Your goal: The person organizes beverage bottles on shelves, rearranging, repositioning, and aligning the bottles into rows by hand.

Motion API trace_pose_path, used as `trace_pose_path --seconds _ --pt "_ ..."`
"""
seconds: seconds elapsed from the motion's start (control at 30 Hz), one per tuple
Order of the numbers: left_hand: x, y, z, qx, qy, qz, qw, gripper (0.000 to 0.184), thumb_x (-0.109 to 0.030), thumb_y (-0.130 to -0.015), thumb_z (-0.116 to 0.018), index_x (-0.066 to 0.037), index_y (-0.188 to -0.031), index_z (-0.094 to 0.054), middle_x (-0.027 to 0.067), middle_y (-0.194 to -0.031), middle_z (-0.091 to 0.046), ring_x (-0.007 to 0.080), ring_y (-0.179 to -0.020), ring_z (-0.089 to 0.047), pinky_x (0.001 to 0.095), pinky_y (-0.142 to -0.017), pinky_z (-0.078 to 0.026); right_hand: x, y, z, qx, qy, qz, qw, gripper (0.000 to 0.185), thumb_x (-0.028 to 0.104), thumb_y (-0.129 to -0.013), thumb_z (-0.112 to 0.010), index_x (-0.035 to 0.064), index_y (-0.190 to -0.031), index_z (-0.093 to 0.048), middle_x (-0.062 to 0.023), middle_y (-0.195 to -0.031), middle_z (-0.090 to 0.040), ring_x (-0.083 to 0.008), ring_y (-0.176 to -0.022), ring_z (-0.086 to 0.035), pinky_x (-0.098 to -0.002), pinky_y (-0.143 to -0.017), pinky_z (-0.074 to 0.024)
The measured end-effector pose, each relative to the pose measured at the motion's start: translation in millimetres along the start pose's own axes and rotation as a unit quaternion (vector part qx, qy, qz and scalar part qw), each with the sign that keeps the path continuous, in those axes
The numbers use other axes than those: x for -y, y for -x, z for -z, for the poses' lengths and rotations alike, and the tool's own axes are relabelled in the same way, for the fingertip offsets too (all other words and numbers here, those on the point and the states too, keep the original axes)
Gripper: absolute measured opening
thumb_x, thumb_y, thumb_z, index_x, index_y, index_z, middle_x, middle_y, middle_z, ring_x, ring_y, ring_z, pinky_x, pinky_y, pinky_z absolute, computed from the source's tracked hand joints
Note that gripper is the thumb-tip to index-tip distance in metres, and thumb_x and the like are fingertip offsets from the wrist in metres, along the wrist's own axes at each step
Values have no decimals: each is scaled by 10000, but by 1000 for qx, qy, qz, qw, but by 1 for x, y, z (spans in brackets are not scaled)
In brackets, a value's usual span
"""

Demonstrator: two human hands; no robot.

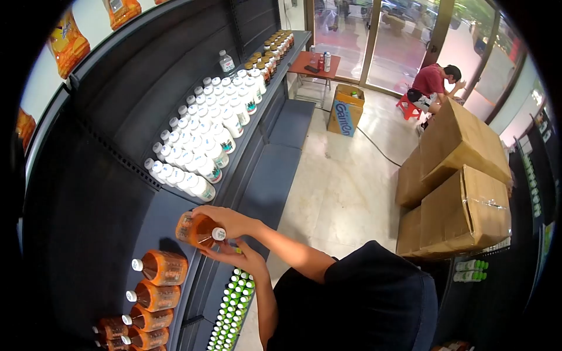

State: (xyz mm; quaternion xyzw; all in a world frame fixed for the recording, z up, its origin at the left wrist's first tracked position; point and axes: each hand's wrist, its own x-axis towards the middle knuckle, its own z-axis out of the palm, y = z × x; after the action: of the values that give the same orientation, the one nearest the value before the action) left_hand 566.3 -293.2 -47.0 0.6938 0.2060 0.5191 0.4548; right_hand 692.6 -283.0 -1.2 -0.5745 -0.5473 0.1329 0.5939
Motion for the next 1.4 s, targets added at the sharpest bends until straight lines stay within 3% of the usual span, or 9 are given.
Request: trace_pose_path --seconds 0.03,0.27,0.33,0.53,0.67,0.87,1.03,1.23,1.4 --pt "4 -2 2 12 -11 -8 1000 934 -297 -1050 -600 -34 -1649 67 285 -1686 172 477 -1514 -294 584 -1188 -357 1 -1 0 0 -4 2 1000 724 393 -860 -749 110 -1463 -467 -173 -1521 -507 -365 -1300 -592 -433 -1064 -486" --pt "-1 -13 19 21 89 24 996 961 -301 -1024 -654 -20 -1651 18 248 -1709 87 463 -1490 -344 585 -1180 -340 22 -33 4 63 44 -60 995 678 287 -822 -794 84 -1415 -537 -143 -1405 -627 -328 -1292 -609 -418 -1063 -490" --pt "-3 -25 20 11 99 19 995 933 -288 -1014 -664 -11 -1641 -31 249 -1709 72 445 -1477 -366 570 -1160 -349 22 -54 4 108 89 -94 986 819 81 -668 -877 91 -1417 -547 -128 -1357 -657 -307 -1260 -628 -392 -1031 -512" --pt "17 -64 28 -39 175 61 982 922 -135 -980 -665 -90 -1665 -48 127 -1714 -77 351 -1425 -432 469 -1105 -385 15 -114 7 230 56 -130 963 941 1 -612 -902 14 -1463 -500 -131 -1383 -622 -233 -1243 -606 -347 -1045 -507" --pt "37 -70 43 -37 113 92 989 887 -24 -973 -598 -64 -1664 -43 191 -1724 -43 352 -1430 -454 444 -1111 -388 -7 -121 -19 166 -126 -165 964 1004 -3 -674 -898 28 -1543 -397 -133 -1462 -548 -225 -1306 -541 -336 -1114 -453" --pt "67 -67 55 -34 69 151 985 760 -8 -976 -607 -48 -1629 -219 173 -1653 -222 295 -1310 -551 385 -1026 -459 -26 -122 -34 109 -154 -182 965 1034 12 -667 -920 74 -1547 -381 -91 -1430 -553 -214 -1376 -491 -337 -1162 -390" --pt "111 -51 48 -26 83 180 980 609 -4 -979 -612 -17 -1545 -388 149 -1422 -553 196 -1100 -654 306 -890 -527 -59 -98 -56 46 -271 -171 946 1010 -5 -686 -919 61 -1546 -395 -73 -1432 -559 -193 -1352 -514 -346 -1143 -420" --pt "97 -48 35 -7 134 208 969 516 4 -1028 -538 7 -1527 -407 140 -1337 -611 183 -1070 -660 298 -942 -525 -74 -88 -74 -23 -295 -155 943 815 -16 -669 -920 30 -1391 -543 -73 -1245 -662 -179 -1141 -644 -324 -983 -541" --pt "95 -50 37 -9 109 194 975 445 16 -1036 -537 19 -1472 -446 141 -1347 -618 173 -1092 -663 295 -961 -523 -67 -91 -79 32 -269 -170 947 809 -2 -660 -929 39 -1375 -554 -66 -1255 -660 -169 -1150 -641 -322 -986 -539"
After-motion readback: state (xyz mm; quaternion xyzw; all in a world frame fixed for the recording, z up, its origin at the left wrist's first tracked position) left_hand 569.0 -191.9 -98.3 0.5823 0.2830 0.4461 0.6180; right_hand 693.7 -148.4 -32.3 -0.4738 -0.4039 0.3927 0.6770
